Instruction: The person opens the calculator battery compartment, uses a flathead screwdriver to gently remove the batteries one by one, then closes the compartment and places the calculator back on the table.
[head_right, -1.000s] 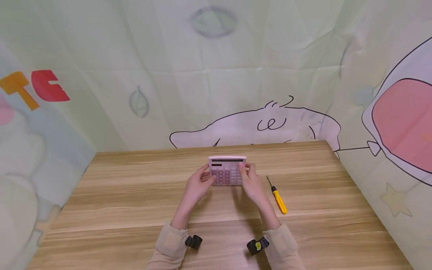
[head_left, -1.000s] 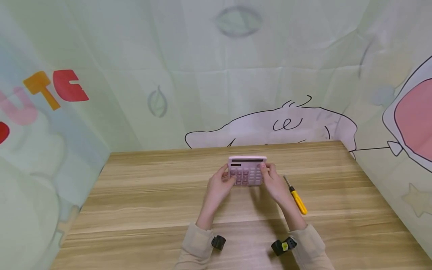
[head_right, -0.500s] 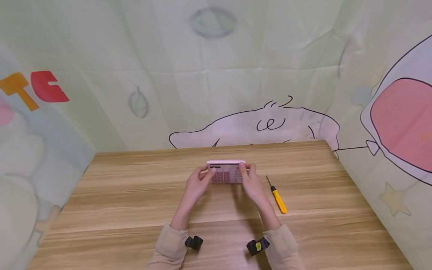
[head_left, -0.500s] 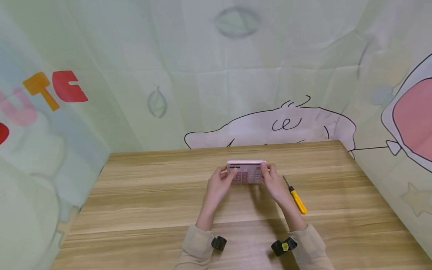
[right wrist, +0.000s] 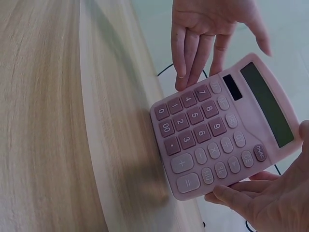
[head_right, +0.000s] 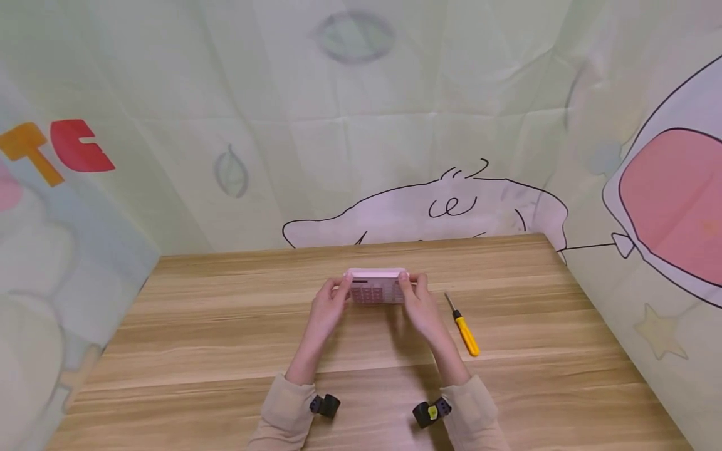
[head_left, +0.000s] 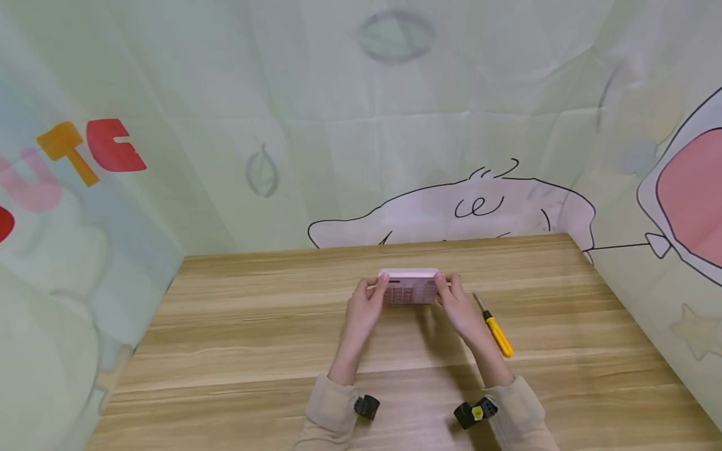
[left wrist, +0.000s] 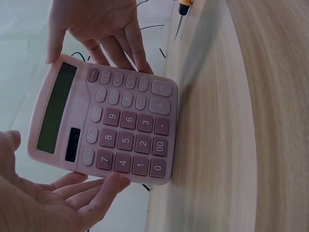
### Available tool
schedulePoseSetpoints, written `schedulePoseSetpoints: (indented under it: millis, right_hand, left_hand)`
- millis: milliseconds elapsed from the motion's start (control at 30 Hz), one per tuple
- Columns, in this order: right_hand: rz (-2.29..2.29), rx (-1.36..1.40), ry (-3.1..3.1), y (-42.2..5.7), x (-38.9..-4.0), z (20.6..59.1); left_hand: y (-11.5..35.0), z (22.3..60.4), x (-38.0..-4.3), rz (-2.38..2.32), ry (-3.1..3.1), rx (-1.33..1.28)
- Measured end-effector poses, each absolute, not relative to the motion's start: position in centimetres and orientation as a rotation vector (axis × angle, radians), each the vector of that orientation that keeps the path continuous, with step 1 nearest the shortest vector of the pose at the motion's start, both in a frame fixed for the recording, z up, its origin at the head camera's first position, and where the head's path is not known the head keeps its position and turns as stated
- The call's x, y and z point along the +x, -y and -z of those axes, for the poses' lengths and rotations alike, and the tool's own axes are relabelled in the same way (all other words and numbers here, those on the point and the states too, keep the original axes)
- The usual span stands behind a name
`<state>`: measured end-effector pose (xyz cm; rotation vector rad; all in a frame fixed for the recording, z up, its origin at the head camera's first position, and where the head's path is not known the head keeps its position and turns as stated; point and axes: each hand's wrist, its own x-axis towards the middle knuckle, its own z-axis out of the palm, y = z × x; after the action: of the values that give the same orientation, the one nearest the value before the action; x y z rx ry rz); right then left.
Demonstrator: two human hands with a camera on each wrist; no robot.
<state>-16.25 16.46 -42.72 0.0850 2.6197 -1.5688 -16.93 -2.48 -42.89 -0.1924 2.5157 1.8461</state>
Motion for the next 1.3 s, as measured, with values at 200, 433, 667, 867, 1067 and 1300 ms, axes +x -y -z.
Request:
schedulePoseSetpoints:
  millis: [200, 433, 667, 867, 1067, 1300]
  right_hand:
    - [1.647, 0.026, -2.573, -16.47, -16.09, 42.99]
    - [1.655, 0.041, -2.529, -16.57, -16.11, 43.07]
    - [1.689, 0.018, -2.491, -16.59, -15.98, 42.9]
    - [1.768, 0.004, -2.401, -16.65, -15.86, 42.89]
    - [1.921, 0.056, -2.24, -16.64, -16.01, 43.02]
    - [1.967, 0.119, -2.179, -16.32, -16.21, 42.83]
  left_hand:
    - [2.5, 42.98, -16.97, -1.826, -2.524, -0.204]
    - [2.42, 42.84, -16.89, -1.824, -2.526, -0.185]
    - [2.33, 42.97, -16.9, -1.856, -2.508, -0.198]
    - [2.3, 43.03, -16.94, -1.864, -2.496, -0.192]
    - [2.07, 43.09, -16.79, -1.904, -2.466, -0.152]
    - [1.87, 43.1, -16.65, -1.959, -2.451, -0.089]
